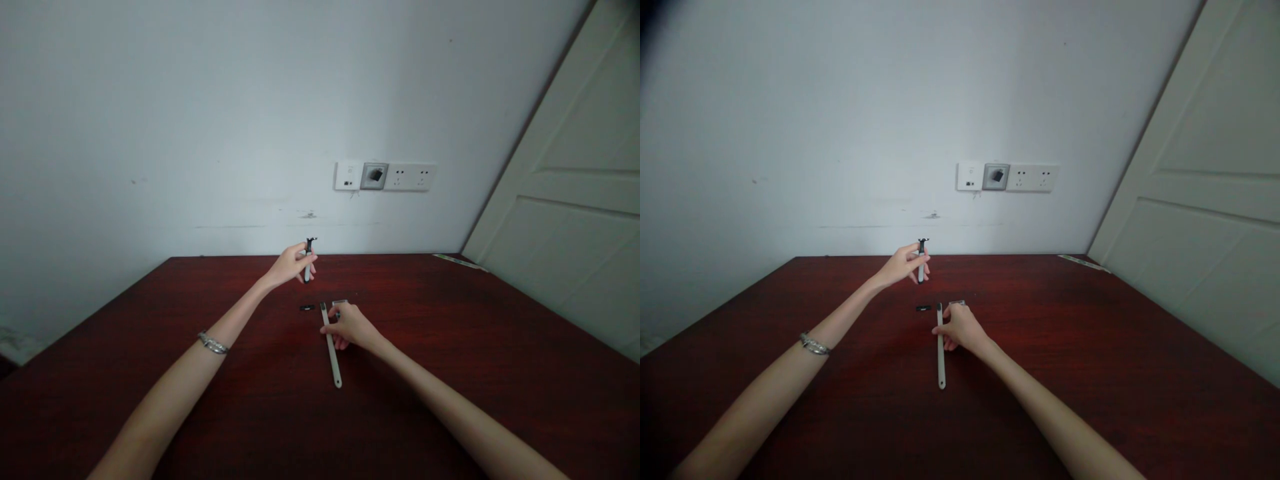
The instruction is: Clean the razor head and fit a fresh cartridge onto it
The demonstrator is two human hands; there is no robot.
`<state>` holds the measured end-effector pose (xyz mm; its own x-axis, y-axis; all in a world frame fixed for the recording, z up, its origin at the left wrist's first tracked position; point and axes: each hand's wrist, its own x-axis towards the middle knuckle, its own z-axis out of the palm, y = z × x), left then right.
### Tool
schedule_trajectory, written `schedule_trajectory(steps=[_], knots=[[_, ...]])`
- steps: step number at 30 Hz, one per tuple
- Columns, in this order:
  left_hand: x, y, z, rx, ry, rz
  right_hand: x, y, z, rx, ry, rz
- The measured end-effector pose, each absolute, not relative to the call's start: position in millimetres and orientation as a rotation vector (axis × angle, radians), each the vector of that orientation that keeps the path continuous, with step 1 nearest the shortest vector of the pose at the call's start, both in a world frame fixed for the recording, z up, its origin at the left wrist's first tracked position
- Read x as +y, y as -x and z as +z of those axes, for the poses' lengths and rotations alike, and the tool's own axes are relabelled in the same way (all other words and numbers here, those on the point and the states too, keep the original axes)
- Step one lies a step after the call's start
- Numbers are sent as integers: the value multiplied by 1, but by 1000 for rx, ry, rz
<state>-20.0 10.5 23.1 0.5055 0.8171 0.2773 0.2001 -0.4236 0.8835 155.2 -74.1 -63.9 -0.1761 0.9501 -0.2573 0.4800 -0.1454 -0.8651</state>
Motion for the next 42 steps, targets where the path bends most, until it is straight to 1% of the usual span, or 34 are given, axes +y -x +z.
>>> schedule_trajectory(steps=[5, 9, 13, 17, 21, 26, 34, 42], knots=[[10, 19, 23, 831, -1889, 908, -76, -155, -61, -1658, 1603, 1283], [10, 18, 22, 828, -1887, 906, -76, -165, -39, -1752, 1574, 1230], [10, 17, 20, 820, -1878, 887, -65, -188, -13, -1937, 1490, 996], [9, 15, 16, 772, -1896, 841, -50, -209, -1, -2101, 1431, 790], [7, 11, 14, 779, -1898, 806, -40, -217, -2, -2310, 1384, 644], [3, 7, 13, 769, -1905, 854, -32, -216, -10, -2533, 1303, 432], [1, 4, 11, 746, -1911, 882, -32, -214, -13, -2633, 1407, 304], [1, 1, 9, 798, -1895, 949, -33, -212, -16, -2700, 1366, 278]])
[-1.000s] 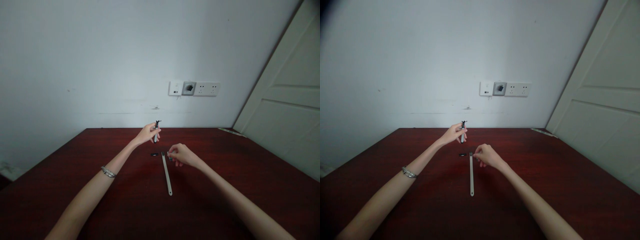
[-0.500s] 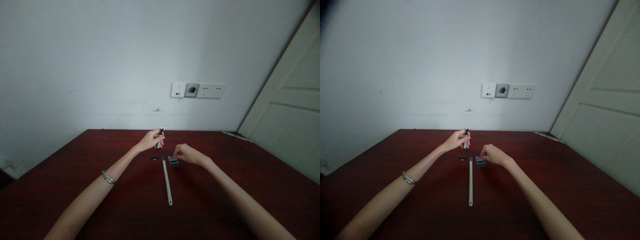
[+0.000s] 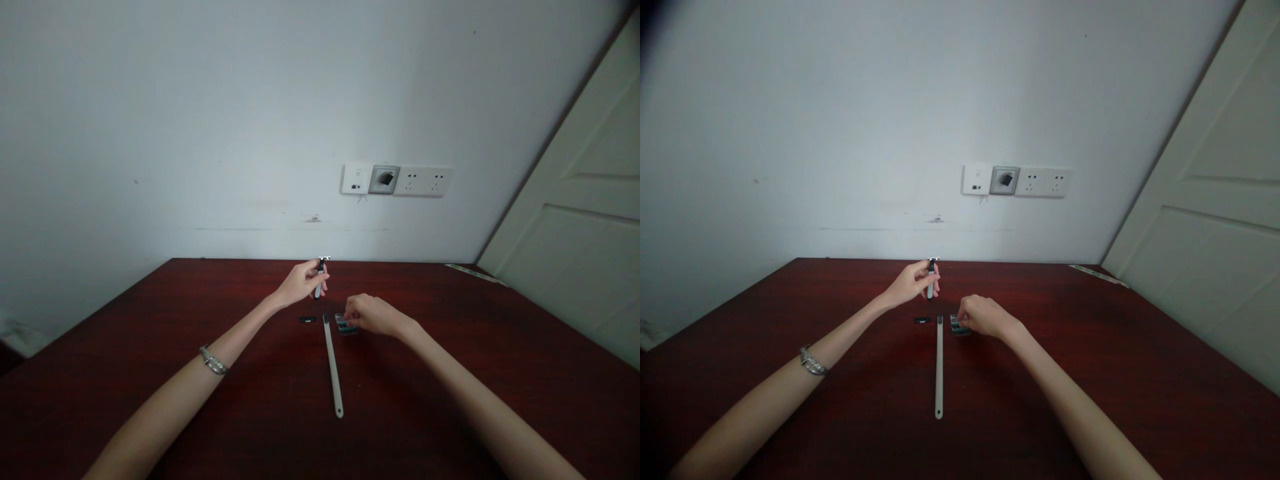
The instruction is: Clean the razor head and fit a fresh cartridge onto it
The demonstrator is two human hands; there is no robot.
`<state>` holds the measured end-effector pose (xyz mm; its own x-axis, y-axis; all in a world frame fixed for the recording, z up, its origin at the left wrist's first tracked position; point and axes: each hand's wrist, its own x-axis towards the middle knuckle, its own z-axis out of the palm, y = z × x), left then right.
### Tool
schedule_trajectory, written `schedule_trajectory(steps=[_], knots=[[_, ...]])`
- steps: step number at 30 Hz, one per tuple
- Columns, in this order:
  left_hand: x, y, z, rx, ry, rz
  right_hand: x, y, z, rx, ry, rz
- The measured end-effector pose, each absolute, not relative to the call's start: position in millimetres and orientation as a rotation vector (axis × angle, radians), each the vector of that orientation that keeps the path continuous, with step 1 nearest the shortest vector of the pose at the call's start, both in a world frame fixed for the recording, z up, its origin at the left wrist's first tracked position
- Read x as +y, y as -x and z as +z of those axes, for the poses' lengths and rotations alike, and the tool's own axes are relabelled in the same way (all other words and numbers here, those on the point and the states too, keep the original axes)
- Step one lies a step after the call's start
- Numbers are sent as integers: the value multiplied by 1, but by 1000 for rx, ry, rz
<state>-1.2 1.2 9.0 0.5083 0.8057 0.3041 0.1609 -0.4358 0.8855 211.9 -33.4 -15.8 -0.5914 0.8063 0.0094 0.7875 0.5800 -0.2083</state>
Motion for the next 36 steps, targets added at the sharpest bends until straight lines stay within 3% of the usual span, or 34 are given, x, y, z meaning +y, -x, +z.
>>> schedule_trajectory(steps=[36], knots=[[1, -1, 6, 796, -1899, 1007, -32, -211, -28, -2647, 1454, 254]])
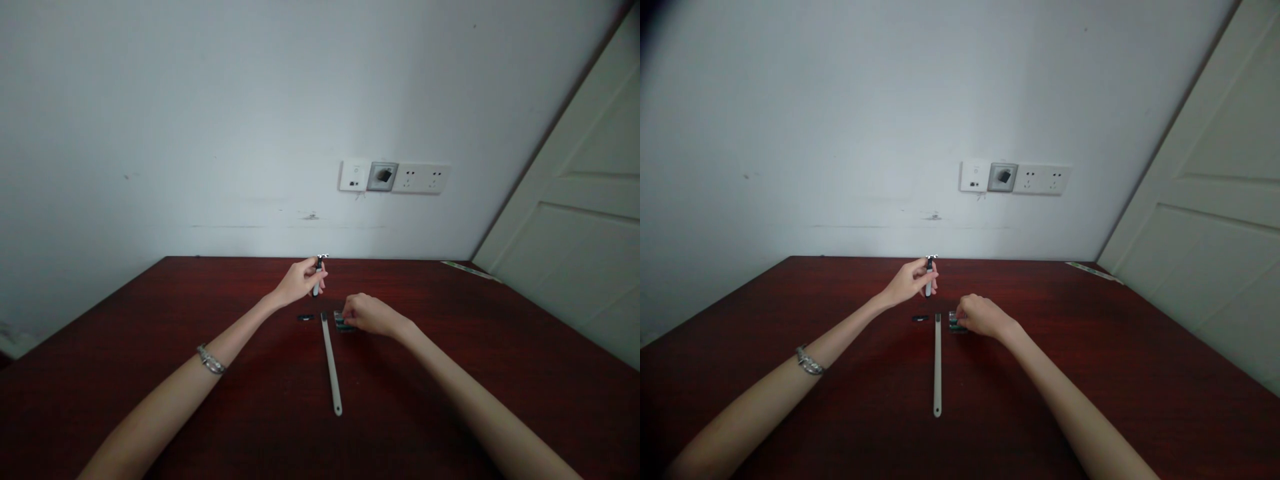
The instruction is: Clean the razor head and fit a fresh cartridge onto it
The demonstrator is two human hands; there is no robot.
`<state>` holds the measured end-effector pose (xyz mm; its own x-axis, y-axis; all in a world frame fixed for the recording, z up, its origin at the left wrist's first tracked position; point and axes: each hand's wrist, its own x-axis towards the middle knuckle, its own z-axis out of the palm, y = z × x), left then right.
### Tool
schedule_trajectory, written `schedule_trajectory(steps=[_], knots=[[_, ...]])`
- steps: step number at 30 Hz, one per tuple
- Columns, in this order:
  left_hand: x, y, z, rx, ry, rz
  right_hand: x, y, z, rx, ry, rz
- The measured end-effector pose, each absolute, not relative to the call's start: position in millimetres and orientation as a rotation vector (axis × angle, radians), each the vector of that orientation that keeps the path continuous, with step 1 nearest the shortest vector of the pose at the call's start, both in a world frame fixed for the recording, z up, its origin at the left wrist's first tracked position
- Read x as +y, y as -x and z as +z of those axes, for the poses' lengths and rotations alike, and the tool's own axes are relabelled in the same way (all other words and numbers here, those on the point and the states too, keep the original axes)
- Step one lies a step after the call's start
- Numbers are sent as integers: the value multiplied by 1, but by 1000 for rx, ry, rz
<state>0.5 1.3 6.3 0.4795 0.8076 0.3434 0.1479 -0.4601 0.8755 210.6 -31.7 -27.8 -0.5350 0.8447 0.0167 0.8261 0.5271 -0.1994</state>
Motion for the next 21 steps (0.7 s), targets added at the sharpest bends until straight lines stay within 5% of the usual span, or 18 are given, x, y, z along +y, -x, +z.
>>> schedule_trajectory(steps=[21], knots=[[0, -2, 8, 821, -1933, 978, -35, -207, -24, -2643, 1533, 226]])
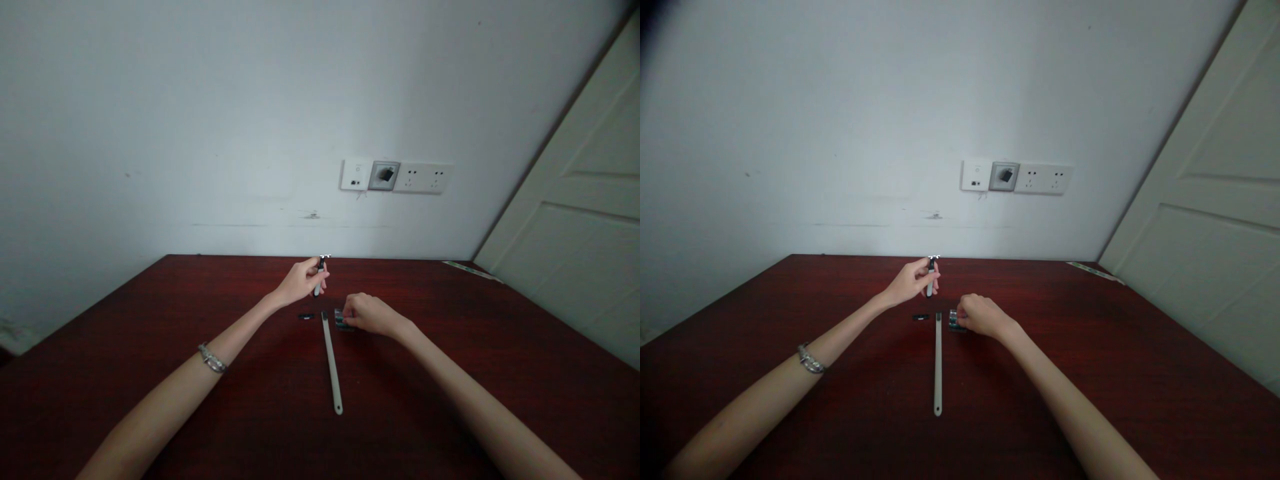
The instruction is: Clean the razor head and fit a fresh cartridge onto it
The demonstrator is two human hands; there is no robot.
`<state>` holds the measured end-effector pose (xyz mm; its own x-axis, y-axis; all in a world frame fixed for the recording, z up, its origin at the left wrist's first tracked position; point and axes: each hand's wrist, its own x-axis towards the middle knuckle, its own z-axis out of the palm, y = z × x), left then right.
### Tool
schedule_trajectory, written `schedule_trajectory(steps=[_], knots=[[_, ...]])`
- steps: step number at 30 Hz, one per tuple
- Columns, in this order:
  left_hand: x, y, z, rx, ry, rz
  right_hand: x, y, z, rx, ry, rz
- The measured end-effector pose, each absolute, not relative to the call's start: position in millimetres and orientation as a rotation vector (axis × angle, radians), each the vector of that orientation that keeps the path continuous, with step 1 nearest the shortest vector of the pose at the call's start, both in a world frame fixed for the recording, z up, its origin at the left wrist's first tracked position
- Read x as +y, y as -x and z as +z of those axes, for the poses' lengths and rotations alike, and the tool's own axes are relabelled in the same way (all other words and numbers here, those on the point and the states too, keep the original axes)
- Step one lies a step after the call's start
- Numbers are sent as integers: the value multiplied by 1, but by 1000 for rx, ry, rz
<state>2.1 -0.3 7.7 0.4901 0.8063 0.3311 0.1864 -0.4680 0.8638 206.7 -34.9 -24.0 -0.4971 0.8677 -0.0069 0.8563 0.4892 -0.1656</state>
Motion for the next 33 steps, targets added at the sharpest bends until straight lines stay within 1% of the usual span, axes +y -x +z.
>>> schedule_trajectory(steps=[18, 33], knots=[[1, -3, 7, 809, -1922, 980, -37, -207, -19, -2692, 1418, 237], [1, 0, 9, 809, -1926, 989, -38, -207, -17, -2650, 1409, 216]])
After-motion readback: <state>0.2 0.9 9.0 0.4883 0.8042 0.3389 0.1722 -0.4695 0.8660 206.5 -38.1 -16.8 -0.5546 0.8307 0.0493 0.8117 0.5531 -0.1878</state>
